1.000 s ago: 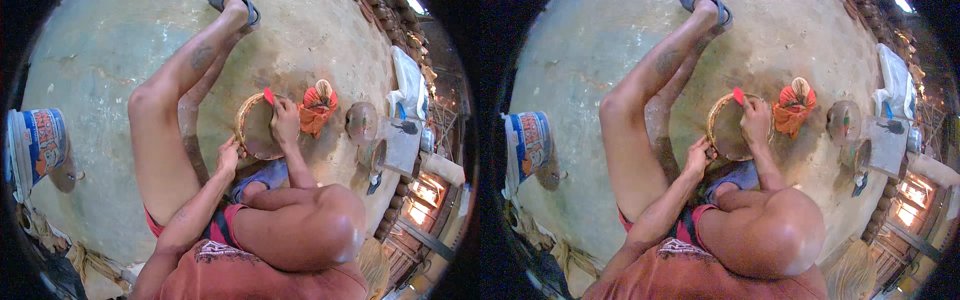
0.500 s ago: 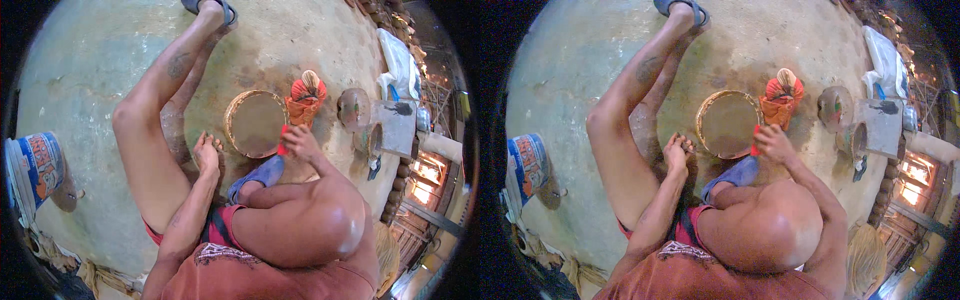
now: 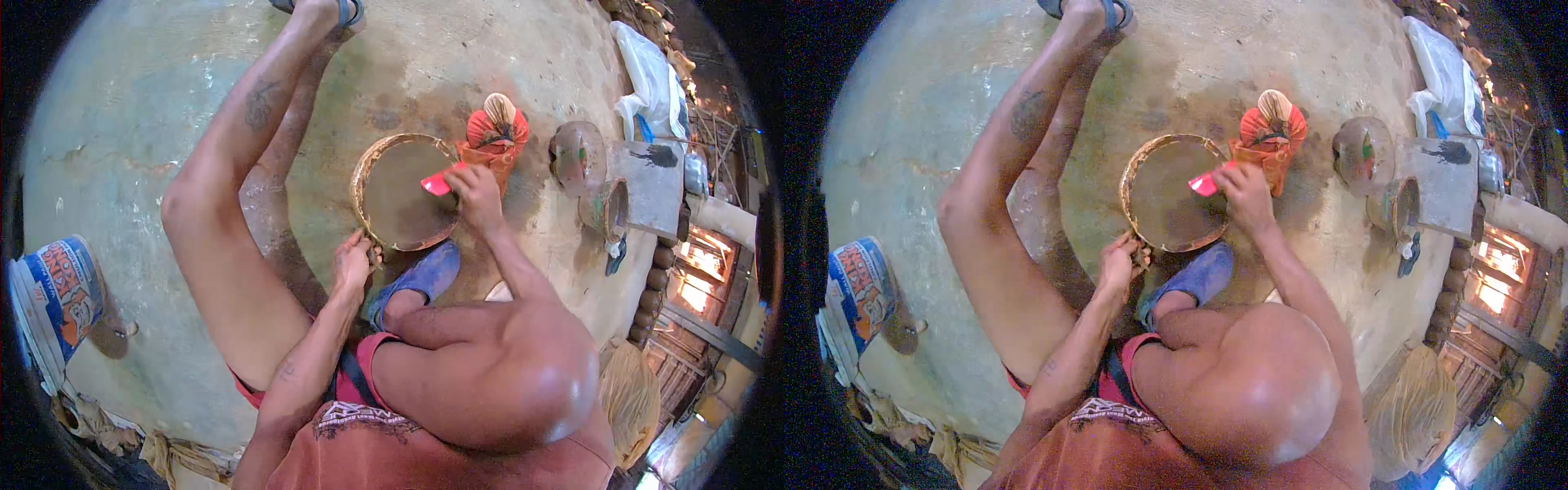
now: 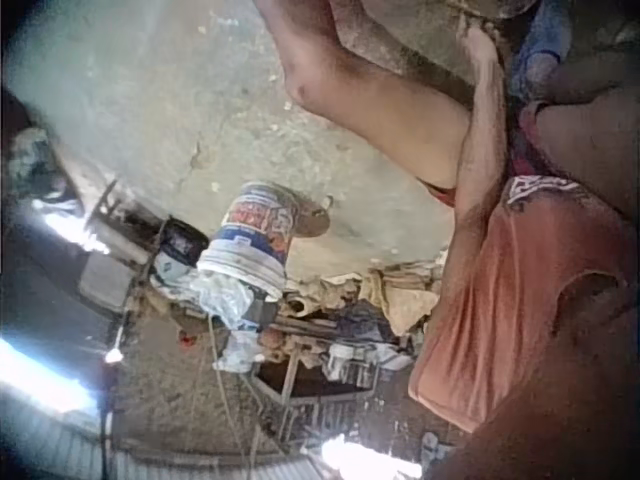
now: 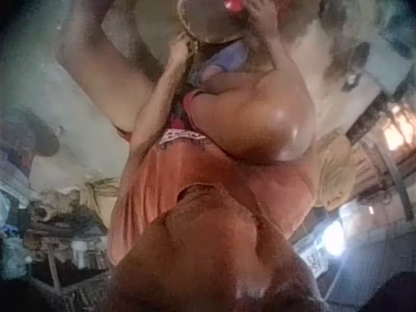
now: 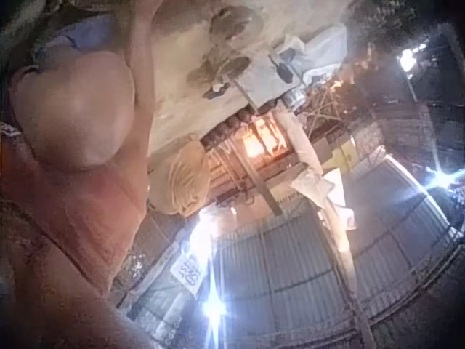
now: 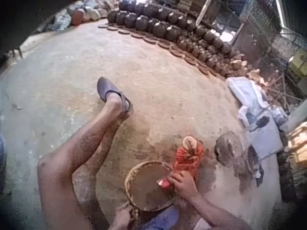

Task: The person shapes a damp clay base inside a wooden hoop by hand and with a red tool, then picks up the hoop and turns around.

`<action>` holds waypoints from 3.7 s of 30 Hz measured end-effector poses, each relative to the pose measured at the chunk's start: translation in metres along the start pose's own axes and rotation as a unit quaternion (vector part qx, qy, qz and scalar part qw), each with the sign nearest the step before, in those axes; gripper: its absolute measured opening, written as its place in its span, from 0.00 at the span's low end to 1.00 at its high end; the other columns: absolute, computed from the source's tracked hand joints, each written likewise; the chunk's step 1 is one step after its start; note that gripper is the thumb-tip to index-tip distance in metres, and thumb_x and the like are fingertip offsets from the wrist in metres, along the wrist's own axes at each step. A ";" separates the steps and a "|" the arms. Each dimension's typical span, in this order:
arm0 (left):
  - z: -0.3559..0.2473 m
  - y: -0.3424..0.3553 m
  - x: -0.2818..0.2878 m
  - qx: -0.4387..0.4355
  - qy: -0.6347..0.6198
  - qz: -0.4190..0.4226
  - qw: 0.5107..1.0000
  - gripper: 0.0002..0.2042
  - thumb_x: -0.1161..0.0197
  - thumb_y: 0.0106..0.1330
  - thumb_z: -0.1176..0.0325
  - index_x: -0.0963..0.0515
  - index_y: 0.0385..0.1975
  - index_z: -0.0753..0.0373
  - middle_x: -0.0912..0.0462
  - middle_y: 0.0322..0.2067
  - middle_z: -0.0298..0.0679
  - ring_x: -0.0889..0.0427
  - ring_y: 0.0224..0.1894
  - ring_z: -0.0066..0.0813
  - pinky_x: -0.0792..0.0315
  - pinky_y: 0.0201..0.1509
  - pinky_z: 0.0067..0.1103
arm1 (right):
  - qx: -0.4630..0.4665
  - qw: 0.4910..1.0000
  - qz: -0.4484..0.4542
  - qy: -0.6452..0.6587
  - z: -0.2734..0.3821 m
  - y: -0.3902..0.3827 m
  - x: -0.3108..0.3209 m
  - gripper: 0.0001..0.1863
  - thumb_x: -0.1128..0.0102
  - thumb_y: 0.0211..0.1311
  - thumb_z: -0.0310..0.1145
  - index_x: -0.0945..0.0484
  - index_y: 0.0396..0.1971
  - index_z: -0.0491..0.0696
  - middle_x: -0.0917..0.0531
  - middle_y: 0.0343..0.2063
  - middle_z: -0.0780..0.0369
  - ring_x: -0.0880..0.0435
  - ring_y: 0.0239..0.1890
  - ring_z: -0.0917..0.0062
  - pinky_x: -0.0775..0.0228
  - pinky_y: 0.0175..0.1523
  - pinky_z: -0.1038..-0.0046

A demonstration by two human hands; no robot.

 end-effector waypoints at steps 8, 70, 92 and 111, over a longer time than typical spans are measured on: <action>-0.012 0.000 0.005 0.013 -0.001 0.000 1.000 0.17 0.50 0.77 0.71 0.24 0.62 0.62 0.15 0.39 0.34 0.17 0.34 0.23 0.18 0.37 0.21 | -0.161 0.982 -0.032 0.093 0.127 -0.074 -0.001 0.21 0.36 0.47 0.23 0.16 0.45 0.50 0.15 0.44 0.59 0.17 0.43 0.61 0.22 0.47 0.60; -0.038 0.004 0.039 -0.138 -0.010 -0.118 0.983 0.24 0.51 0.79 0.73 0.38 0.73 0.67 0.19 0.36 0.39 0.22 0.32 0.24 0.25 0.33 0.20 | -0.069 0.992 -0.091 -0.056 -0.001 0.031 0.002 0.16 0.37 0.49 0.27 0.16 0.41 0.52 0.19 0.38 0.63 0.21 0.42 0.67 0.30 0.48 0.64; -0.131 -0.040 -0.025 -0.329 0.052 0.043 0.942 0.27 0.33 0.68 0.77 0.32 0.66 0.68 0.16 0.48 0.44 0.16 0.43 0.29 0.19 0.47 0.23 | -0.479 0.852 -0.152 0.146 0.014 -0.146 0.072 0.16 0.33 0.54 0.29 0.15 0.43 0.40 0.17 0.50 0.50 0.18 0.55 0.56 0.27 0.61 0.60; -0.163 -0.143 -0.167 -0.285 0.412 0.332 0.799 0.30 0.38 0.74 0.71 0.38 0.74 0.65 0.21 0.62 0.41 0.21 0.59 0.30 0.28 0.67 0.25 | -0.600 0.633 -0.489 0.025 0.082 -0.421 0.283 0.25 0.31 0.66 0.32 0.24 0.61 0.42 0.15 0.43 0.57 0.15 0.43 0.69 0.23 0.48 0.68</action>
Point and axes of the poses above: each hand's wrist, its own y-axis towards the middle knuckle, its own x-axis out of the back of the hand, z = x × y, the point moved 9 cm from there along y, towards the middle knuckle
